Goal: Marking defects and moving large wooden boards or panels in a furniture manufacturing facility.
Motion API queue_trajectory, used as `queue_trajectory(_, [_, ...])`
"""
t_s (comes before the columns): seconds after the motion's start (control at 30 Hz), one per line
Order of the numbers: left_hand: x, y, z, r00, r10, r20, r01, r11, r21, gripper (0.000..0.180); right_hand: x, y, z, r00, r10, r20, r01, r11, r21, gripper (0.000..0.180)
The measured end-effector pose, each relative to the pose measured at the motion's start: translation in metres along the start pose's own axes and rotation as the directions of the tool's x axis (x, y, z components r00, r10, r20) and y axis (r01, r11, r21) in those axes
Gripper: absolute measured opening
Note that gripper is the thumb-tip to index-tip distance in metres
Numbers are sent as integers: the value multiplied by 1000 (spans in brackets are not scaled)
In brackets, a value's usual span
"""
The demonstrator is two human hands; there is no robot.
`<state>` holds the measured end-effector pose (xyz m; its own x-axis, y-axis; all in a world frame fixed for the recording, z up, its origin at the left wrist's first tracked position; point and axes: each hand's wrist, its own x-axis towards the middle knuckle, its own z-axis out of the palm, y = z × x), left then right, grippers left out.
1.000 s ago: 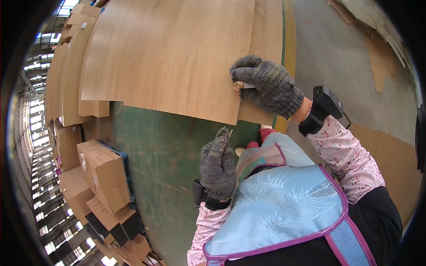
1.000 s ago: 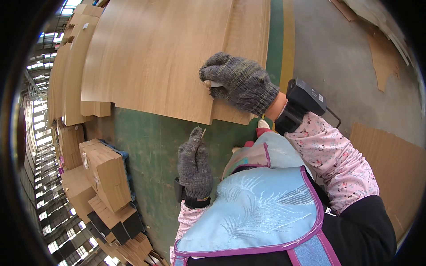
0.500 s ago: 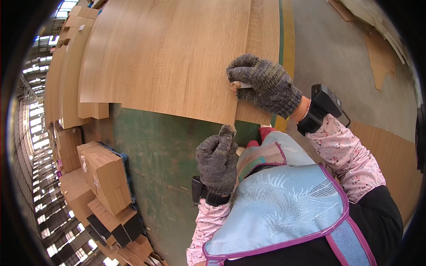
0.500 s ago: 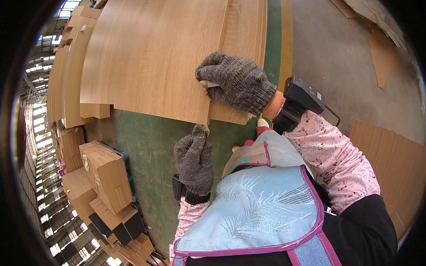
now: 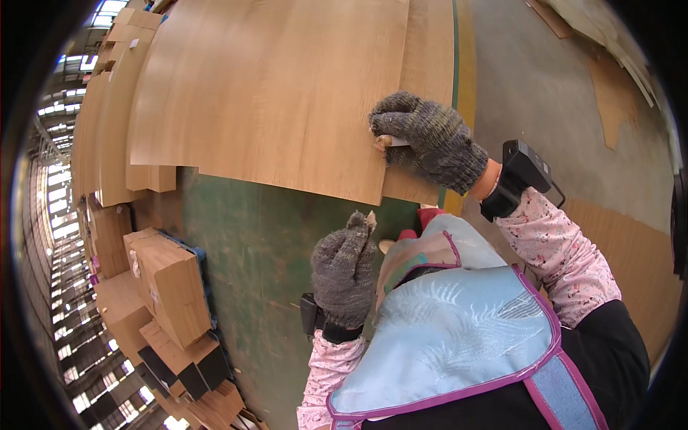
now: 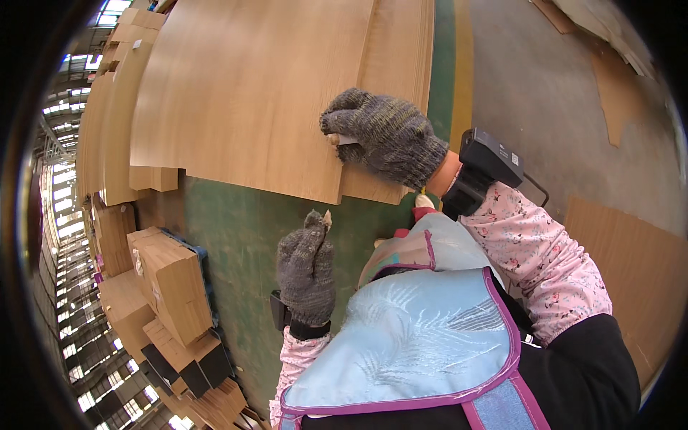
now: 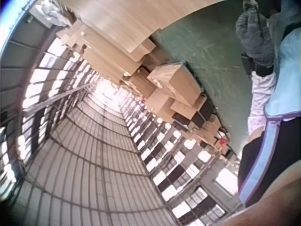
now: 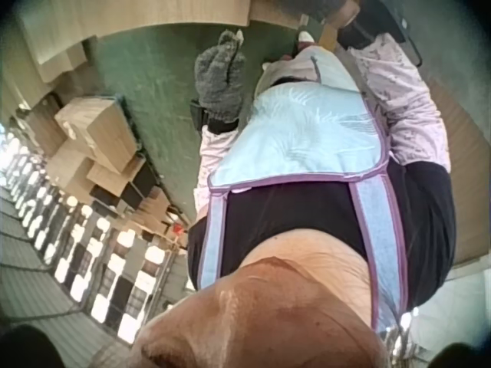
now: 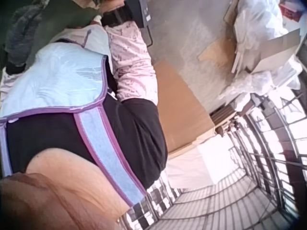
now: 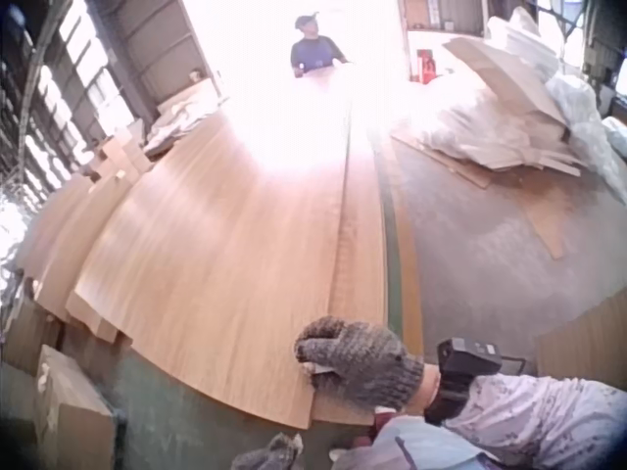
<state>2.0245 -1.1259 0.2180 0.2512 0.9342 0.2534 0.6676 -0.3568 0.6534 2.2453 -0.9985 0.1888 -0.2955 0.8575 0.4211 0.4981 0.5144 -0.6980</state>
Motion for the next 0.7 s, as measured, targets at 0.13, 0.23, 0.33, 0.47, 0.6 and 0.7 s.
queue_trajectory(0.13, [11, 5, -1, 1000, -1, 21, 2, 999, -32, 29, 1, 0, 2, 997, -67, -39, 68, 997, 38, 34])
queue_trajectory(0.23, [14, 3, 0, 999, 26, 33, -25, 1000, -8, 30, 2, -3, 1, 999, -47, -23, 48, 999, 22, 34])
queue_trajectory(0.33, [13, 2, -3, 995, 1, 97, 0, 1000, -9, 30, 1, -3, 1, 1000, -29, -6, 29, 1000, -2, 32])
queue_trajectory(0.47, [20, 4, 0, 991, 132, 6, -132, 991, -9, 34, 0, -4, -2, 998, -50, -30, 49, 998, -26, 29])
queue_trajectory(0.6, [2, -3, -2, 982, 23, 189, -4, 995, -101, 29, -1, -4, 0, 999, -33, -29, 33, 999, 5, 28])
queue_trajectory(0.7, [9, 0, -6, 993, 39, 113, -29, 996, -85, 29, -1, -4, -2, 999, 13, 45, -13, 1000, -10, 30])
